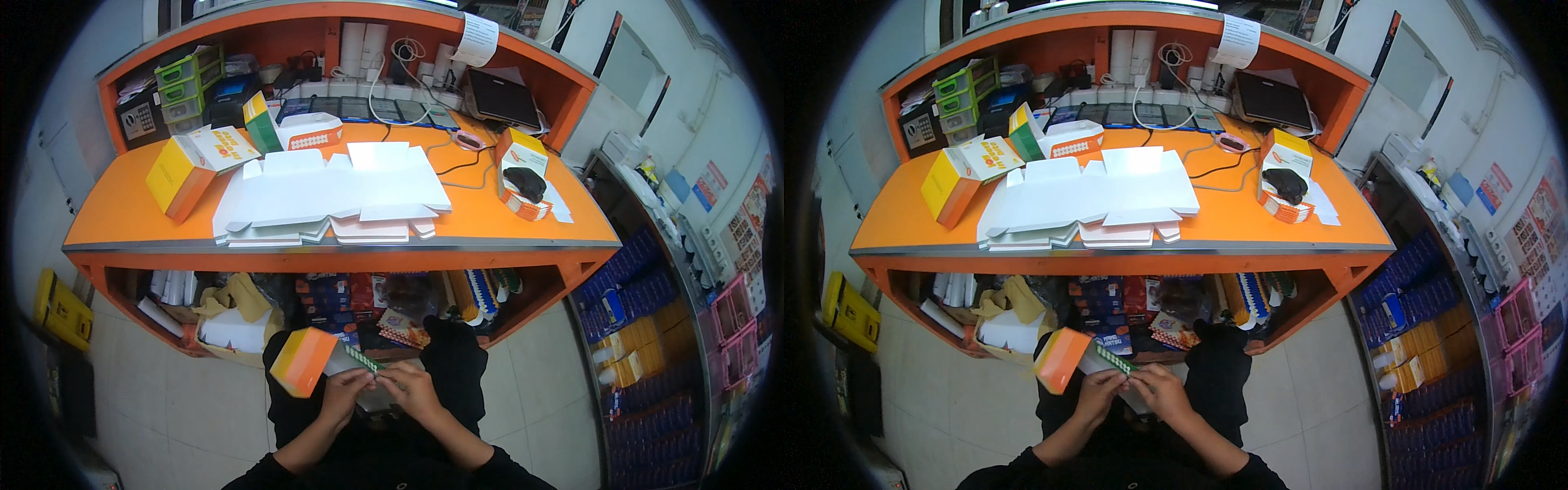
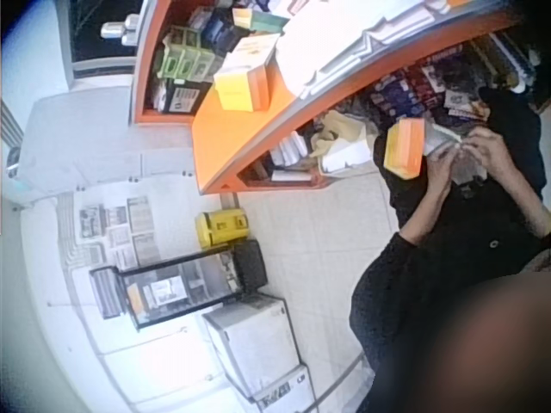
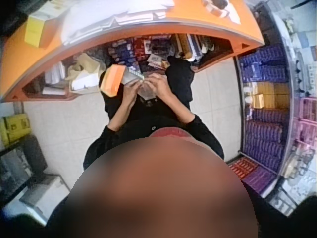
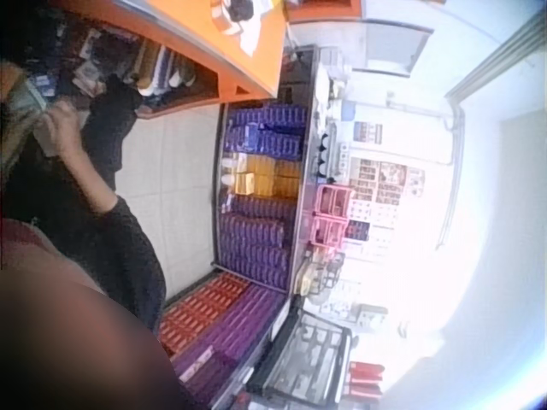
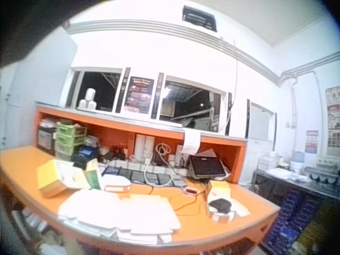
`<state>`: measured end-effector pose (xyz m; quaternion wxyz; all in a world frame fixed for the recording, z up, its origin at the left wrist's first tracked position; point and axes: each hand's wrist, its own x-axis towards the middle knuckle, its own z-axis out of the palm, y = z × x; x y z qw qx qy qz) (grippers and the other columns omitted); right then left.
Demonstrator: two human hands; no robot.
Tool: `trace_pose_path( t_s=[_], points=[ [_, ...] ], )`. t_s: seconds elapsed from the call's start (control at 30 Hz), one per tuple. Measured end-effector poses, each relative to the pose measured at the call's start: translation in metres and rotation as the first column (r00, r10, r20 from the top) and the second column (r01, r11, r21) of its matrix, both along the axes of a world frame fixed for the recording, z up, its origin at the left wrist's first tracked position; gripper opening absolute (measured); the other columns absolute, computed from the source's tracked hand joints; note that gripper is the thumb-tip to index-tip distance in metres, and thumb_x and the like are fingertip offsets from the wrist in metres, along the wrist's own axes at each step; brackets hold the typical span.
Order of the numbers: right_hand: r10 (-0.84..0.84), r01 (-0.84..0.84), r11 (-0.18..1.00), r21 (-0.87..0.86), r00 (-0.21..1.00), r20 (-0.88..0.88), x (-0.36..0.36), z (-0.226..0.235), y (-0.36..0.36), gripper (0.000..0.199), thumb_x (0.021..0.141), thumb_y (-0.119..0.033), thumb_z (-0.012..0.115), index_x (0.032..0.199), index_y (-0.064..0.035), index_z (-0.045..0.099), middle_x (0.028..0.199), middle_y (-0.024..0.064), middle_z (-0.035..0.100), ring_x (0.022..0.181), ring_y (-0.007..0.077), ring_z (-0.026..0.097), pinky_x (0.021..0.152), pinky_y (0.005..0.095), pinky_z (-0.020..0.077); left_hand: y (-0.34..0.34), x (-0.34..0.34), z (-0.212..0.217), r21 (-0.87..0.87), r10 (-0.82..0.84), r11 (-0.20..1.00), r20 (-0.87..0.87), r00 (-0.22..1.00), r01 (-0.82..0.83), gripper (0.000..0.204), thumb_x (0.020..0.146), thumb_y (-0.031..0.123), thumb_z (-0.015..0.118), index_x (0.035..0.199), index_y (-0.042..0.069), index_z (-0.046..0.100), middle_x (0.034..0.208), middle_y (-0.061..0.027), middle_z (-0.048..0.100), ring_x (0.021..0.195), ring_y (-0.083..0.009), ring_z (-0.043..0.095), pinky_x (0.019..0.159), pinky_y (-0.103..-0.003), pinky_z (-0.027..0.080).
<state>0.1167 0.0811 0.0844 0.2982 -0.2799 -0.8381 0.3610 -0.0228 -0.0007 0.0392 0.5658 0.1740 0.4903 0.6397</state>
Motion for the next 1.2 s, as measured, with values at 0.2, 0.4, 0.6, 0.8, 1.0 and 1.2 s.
trace_pose_path(
  t_s=[0.2, 0.4, 0.6, 0.8, 1.0, 1.2],
  points=[
    [-0.006, -0.017, 0.958, 0.288, 0.997, 0.082, 0.000, -0.003, -0.007, 0.028, 0.079, -0.005, 0.063, 0.106, -0.0061, 0.062, 0.103, 0.0118, 0.056, 0.087, 0.0279, 0.059, 0.075, 0.0356, 0.0489, -0.001, 0.001, 0.011, 0.085, 0.063, 0.995, -0.062, 0.996, -0.057, 0.025, 0.084, 0.005, 0.058, 0.108, -0.003, 0.058, 0.103, -0.0114, 0.060, 0.094, -0.0184, 0.059, 0.084, -0.032, 0.047],
    [0.012, -0.117, 0.924, 0.363, 0.961, 0.278, -0.006, 0.004, -0.011, 0.057, 0.080, -0.004, 0.062, 0.133, -0.0053, 0.040, 0.121, 0.0168, 0.046, 0.108, 0.0331, 0.050, 0.089, 0.0386, 0.0447, 0.002, 0.010, 0.030, 0.193, 0.167, 0.969, -0.054, 0.984, -0.154, 0.030, 0.079, 0.004, 0.068, 0.106, 0.000, 0.057, 0.102, -0.0071, 0.062, 0.097, -0.0156, 0.058, 0.091, -0.029, 0.043],
    [-0.196, 0.217, 0.960, 0.176, 0.972, -0.129, 0.000, -0.006, 0.004, 0.068, 0.077, -0.008, 0.065, 0.137, -0.0068, 0.034, 0.125, 0.0237, 0.045, 0.118, 0.0369, 0.047, 0.096, 0.0412, 0.0410, 0.009, -0.014, 0.037, 0.067, 0.196, 0.960, 0.530, 0.825, -0.271, 0.015, 0.086, 0.006, 0.059, 0.099, 0.001, 0.056, 0.093, -0.0090, 0.063, 0.080, -0.0153, 0.063, 0.070, -0.025, 0.053],
    [-0.067, 0.071, 0.997, -0.011, 0.882, -0.466, 0.026, 0.011, 0.040, 0.047, 0.088, -0.007, 0.040, 0.133, 0.0017, 0.031, 0.103, 0.0180, 0.057, 0.091, 0.0243, 0.060, 0.083, 0.0349, 0.0478, -0.013, -0.002, 0.078, 0.274, -0.549, 0.824, 0.165, 0.819, 0.496, 0.025, 0.088, 0.027, 0.060, 0.086, 0.002, 0.058, 0.080, -0.0097, 0.062, 0.065, -0.0156, 0.060, 0.060, -0.024, 0.046],
    [0.097, -0.099, 0.995, 0.010, 0.943, -0.317, 0.024, 0.046, 0.015, 0.037, 0.084, 0.004, 0.041, 0.120, 0.0007, 0.039, 0.093, 0.0142, 0.057, 0.081, 0.0211, 0.059, 0.076, 0.0328, 0.0481, 0.002, 0.000, 0.107, 0.473, 0.254, 0.859, -0.725, 0.640, 0.196, 0.042, 0.088, 0.039, 0.056, 0.081, -0.002, 0.062, 0.084, -0.0126, 0.059, 0.079, -0.0224, 0.057, 0.068, -0.031, 0.044],
    [0.155, -0.375, 0.839, -0.395, 0.860, -0.486, 0.017, 0.045, -0.008, 0.049, 0.090, -0.006, 0.051, 0.133, 0.0025, 0.030, 0.137, 0.0207, 0.034, 0.109, 0.0219, 0.055, 0.092, 0.0319, 0.0433, 0.013, -0.020, 0.101, 0.512, 0.433, 0.858, -0.666, 0.607, -0.050, 0.045, 0.089, 0.039, 0.054, 0.073, -0.003, 0.062, 0.064, -0.0083, 0.056, 0.056, -0.0167, 0.053, 0.050, -0.029, 0.039]
  ],
)
